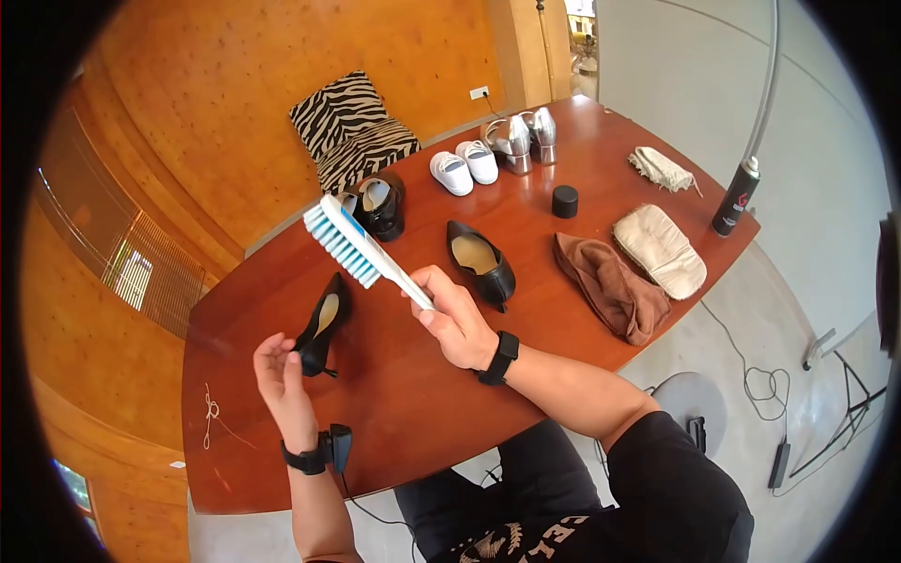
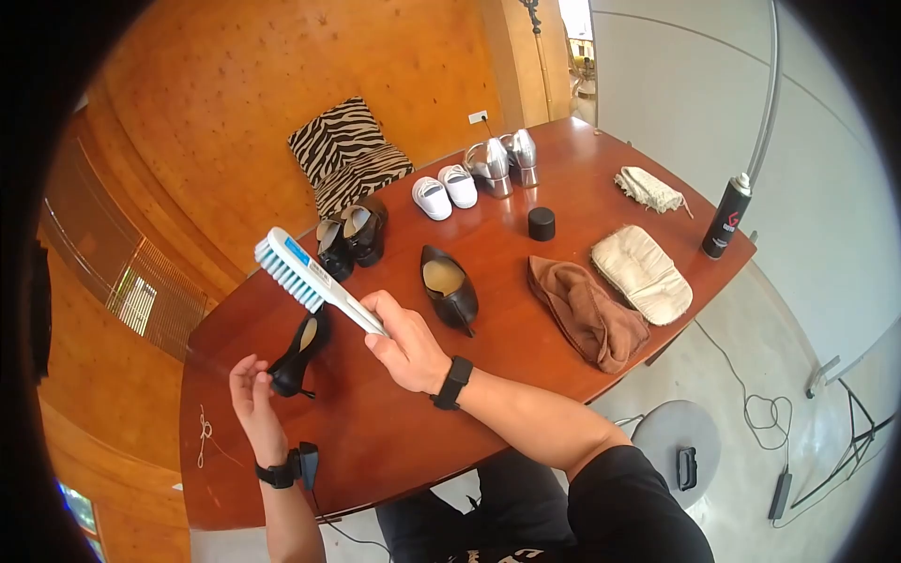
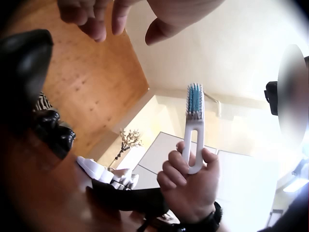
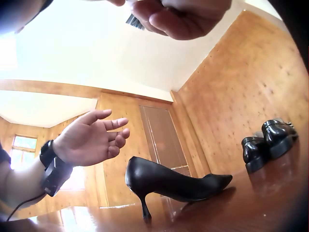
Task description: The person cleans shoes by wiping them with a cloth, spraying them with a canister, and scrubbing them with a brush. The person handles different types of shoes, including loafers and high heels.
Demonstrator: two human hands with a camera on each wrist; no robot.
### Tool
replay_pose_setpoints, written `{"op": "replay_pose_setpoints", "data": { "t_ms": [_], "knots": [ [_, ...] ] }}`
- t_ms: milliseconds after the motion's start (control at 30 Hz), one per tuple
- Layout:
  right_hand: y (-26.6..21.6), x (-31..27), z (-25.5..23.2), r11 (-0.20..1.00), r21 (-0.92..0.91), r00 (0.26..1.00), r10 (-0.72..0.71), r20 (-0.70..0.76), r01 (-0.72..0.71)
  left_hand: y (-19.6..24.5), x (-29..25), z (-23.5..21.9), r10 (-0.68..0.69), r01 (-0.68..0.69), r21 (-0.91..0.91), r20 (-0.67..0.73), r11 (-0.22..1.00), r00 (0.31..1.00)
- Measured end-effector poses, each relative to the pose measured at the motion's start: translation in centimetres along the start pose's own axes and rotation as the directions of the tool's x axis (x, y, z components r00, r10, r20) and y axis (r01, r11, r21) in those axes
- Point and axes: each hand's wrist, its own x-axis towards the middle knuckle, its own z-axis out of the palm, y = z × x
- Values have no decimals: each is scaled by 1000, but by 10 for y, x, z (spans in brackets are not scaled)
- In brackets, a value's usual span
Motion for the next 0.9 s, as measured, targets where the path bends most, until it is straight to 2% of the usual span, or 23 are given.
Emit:
{"op": "replay_pose_setpoints", "data": {
  "t_ms": [100, 133, 167, 200, 267, 300, 333, 400, 433, 533, 600, 633, 667, 733, 800, 867, 900],
  "knots": [
    [-2, 2, 1, 995, 47, 993, -85, -76, 89, 16, -5, 33, 29, -31, 6, 169, 1000, 985],
    [1, 3, 4, 985, 143, 991, -79, -109, 94, 14, -4, 46, 79, -86, 25, 216, 996, 973],
    [-6, 4, 2, 980, 185, 990, -55, -127, 78, 27, -6, 61, 14, -23, 29, 287, 999, 958],
    [-14, 7, 2, 974, 212, 985, -47, -163, 81, 27, -7, 76, 82, -77, -29, 352, 997, 932],
    [-30, 12, -8, 963, 246, 979, -68, -193, 115, 33, -10, 104, 61, -57, -23, 425, 998, 903],
    [-39, 13, -15, 956, 258, 975, -87, -207, 140, 30, -11, 118, 84, -81, -28, 451, 996, 888],
    [-46, 16, -23, 950, 266, 970, -106, -218, 164, 25, -13, 134, 63, -39, -61, 456, 997, 888],
    [-53, 22, -37, 931, 293, 959, -150, -240, 219, 27, -18, 162, 35, -76, 70, 465, 995, 885],
    [-59, 24, -45, 941, 261, 954, -148, -259, 217, 15, -19, 176, 123, -201, 117, 473, 973, 873],
    [-67, 31, -67, 978, 127, 934, -116, -339, 168, 7, -23, 210, 228, -325, 168, 431, 931, 873],
    [-64, 32, -81, 983, 92, 929, -119, -350, 160, 3, -21, 226, 153, -271, 220, 440, 937, 885],
    [-62, 33, -86, 986, 62, 924, -123, -363, 156, 4, -18, 231, 42, -175, 231, 488, 957, 872],
    [-59, 35, -91, 988, 36, 919, -127, -373, 151, 3, -19, 237, 24, -145, 227, 461, 963, 887],
    [-47, 40, -101, 972, 106, 923, -164, -347, 212, -2, -14, 242, 8, -137, 252, 453, 958, 892],
    [-43, 46, -102, 978, 119, 909, -109, -403, 170, -2, -14, 235, -21, -58, 187, 392, 981, 920],
    [-39, 48, -99, 981, 118, 916, -99, -389, 156, -16, -1, 209, 18, -109, 189, 425, 976, 905],
    [-34, 49, -100, 982, 95, 926, -117, -359, 161, -28, 2, 195, -60, 32, 70, 434, 997, 899]
  ]
}}
